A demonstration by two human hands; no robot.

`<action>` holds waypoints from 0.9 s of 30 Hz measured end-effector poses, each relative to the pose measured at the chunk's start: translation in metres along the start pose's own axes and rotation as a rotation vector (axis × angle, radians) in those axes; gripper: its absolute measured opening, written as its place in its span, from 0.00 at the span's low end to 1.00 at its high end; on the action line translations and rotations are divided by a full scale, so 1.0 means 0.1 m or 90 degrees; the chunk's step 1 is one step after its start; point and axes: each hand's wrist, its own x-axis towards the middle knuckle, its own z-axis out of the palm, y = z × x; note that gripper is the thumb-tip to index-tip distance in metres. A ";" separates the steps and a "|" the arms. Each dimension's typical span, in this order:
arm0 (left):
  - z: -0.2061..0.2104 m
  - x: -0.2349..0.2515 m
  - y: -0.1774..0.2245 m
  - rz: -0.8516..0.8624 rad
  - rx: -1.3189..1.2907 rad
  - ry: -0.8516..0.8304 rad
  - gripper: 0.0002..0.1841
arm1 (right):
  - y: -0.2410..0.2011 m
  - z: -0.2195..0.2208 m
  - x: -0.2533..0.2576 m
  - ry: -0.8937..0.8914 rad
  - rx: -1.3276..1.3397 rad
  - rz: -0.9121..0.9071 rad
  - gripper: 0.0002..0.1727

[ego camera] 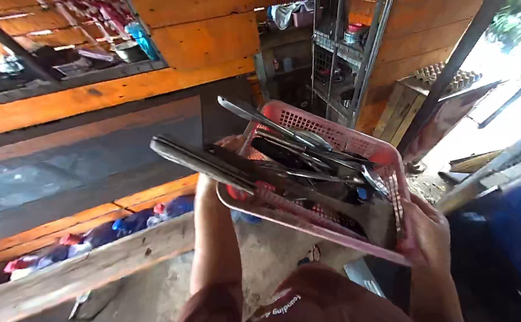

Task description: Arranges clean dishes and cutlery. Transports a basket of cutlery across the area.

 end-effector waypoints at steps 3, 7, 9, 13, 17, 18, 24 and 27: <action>0.24 1.38 -1.32 0.207 -0.049 -0.096 0.13 | 0.00 0.12 0.48 0.063 -0.039 -0.063 0.14; 1.15 2.24 -1.53 0.129 -0.154 -0.211 0.13 | 0.02 0.27 0.98 0.128 -0.052 -0.065 0.16; 1.76 2.49 -1.36 0.108 -0.218 -0.179 0.13 | 0.04 0.38 1.19 0.141 -0.081 -0.058 0.17; 2.41 3.01 -1.34 0.121 -0.186 -0.309 0.10 | 0.29 0.59 1.79 0.172 -0.112 -0.038 0.16; 2.89 3.83 -1.66 0.078 -0.261 -0.499 0.11 | 0.49 0.94 2.59 0.199 -0.116 -0.017 0.17; 3.01 3.96 -1.65 0.040 -0.262 -0.483 0.11 | 0.53 1.06 2.81 0.200 -0.120 -0.014 0.18; 3.72 5.39 -1.89 -0.041 -0.302 -0.488 0.08 | 0.61 1.85 4.24 0.174 -0.119 -0.021 0.19; 3.92 6.05 -1.90 -0.042 -0.318 -0.439 0.11 | 0.61 2.28 4.92 0.160 -0.091 -0.030 0.18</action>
